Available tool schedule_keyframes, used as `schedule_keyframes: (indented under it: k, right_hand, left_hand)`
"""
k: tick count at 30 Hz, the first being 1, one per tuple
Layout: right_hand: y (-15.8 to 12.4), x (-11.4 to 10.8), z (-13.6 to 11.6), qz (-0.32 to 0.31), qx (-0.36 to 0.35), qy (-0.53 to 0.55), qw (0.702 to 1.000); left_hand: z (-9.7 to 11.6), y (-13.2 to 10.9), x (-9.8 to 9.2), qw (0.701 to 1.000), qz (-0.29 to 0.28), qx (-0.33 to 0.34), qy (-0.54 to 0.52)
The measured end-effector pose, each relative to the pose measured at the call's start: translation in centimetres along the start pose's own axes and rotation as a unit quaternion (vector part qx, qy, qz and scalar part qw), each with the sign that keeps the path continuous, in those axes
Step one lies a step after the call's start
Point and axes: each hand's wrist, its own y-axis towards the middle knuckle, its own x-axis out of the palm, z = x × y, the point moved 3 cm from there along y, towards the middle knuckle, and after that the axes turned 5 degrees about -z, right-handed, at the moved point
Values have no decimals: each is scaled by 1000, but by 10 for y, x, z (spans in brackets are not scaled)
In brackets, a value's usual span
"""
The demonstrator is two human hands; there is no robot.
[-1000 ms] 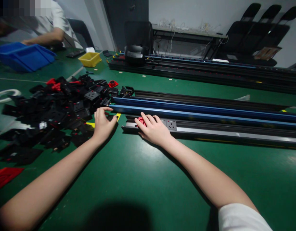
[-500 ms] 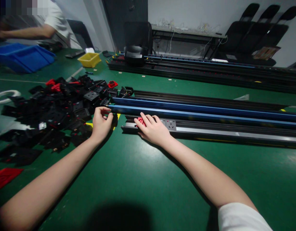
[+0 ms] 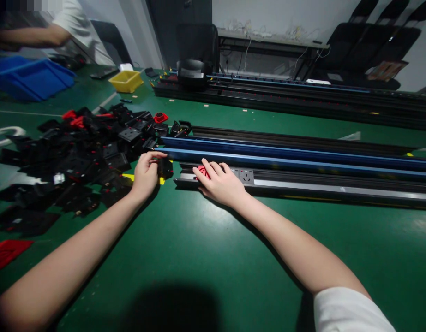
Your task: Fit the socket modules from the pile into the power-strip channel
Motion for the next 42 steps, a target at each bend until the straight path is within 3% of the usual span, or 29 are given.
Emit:
schedule_keyframes:
  k: [10, 21, 28, 33, 37, 42]
  right_hand:
    - [0, -1, 0, -5, -5, 2, 1000]
    - [0, -1, 1, -5, -8, 6, 1000]
    - [0, -1, 0, -18, -1, 12, 1000]
    - [0, -1, 0, -24, -1, 20, 1000]
    - [0, 0, 0, -29, 1, 12, 1000]
    - [-1, 0, 0, -21, 0, 7, 1000]
  left_hand:
    - [4, -2, 5, 999, -24, -30, 14]
    - [-4, 1, 4, 998, 34, -33, -45]
    - [-11, -1, 4, 994, 50, -72, -67]
    - [4, -3, 3, 998, -1, -35, 44]
    - [12, -4, 5, 996, -47, -15, 73]
    - [5, -5, 4, 997, -35, -55, 47]
